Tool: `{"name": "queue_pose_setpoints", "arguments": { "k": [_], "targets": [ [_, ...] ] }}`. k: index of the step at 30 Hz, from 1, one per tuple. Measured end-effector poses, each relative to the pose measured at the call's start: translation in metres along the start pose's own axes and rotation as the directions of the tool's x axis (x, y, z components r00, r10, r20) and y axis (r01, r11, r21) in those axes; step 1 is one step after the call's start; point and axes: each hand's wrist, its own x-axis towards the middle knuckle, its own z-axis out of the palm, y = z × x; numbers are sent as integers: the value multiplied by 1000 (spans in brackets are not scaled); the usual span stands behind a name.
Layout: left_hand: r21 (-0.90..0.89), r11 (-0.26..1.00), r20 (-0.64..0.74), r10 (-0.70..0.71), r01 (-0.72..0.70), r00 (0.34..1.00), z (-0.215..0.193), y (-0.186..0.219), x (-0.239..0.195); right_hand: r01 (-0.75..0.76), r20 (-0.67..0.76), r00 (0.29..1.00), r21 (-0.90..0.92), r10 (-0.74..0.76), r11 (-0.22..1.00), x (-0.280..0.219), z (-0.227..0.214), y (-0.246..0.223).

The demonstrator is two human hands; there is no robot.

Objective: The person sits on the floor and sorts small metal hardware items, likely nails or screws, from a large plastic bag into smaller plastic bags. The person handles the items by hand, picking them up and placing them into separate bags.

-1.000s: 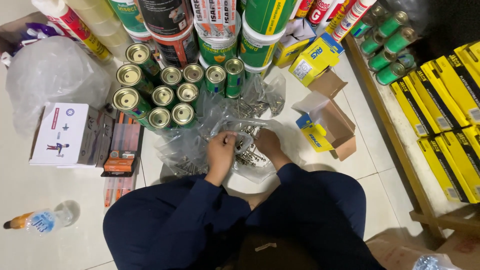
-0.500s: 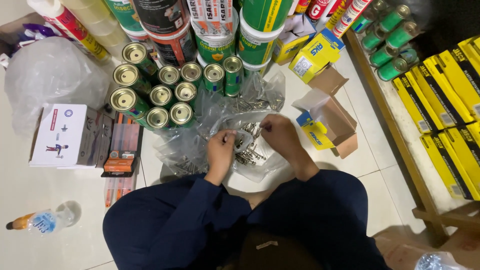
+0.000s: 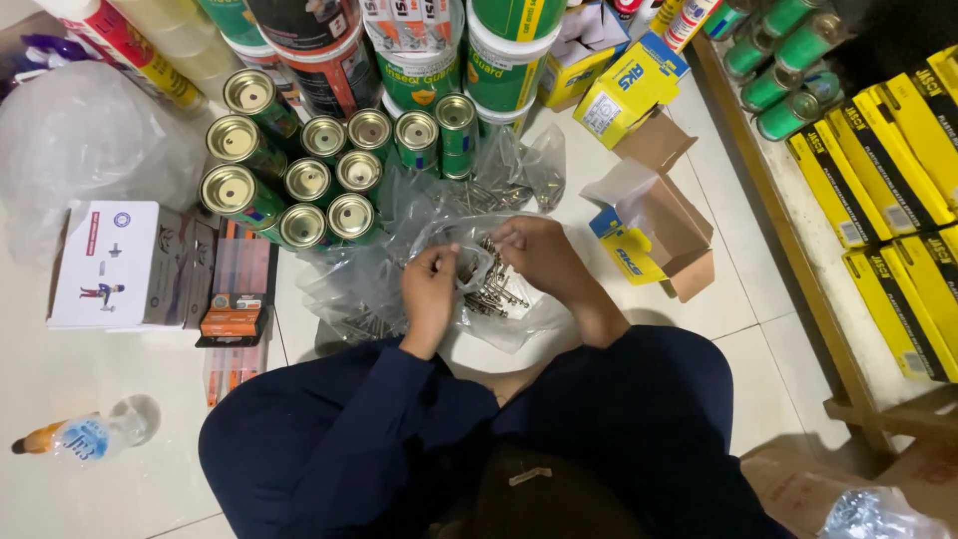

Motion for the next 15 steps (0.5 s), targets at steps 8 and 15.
{"name": "queue_pose_setpoints", "arguments": {
  "k": [8,15],
  "targets": [
    [1,1000,-4,-19,19,1000,4,2,0,-71,210,941,-641,264,764,20,108,130],
    [-2,999,13,-37,37,999,2,6,-2,-89,303,901,-569,309,818,14,121,137]
  ]
}}
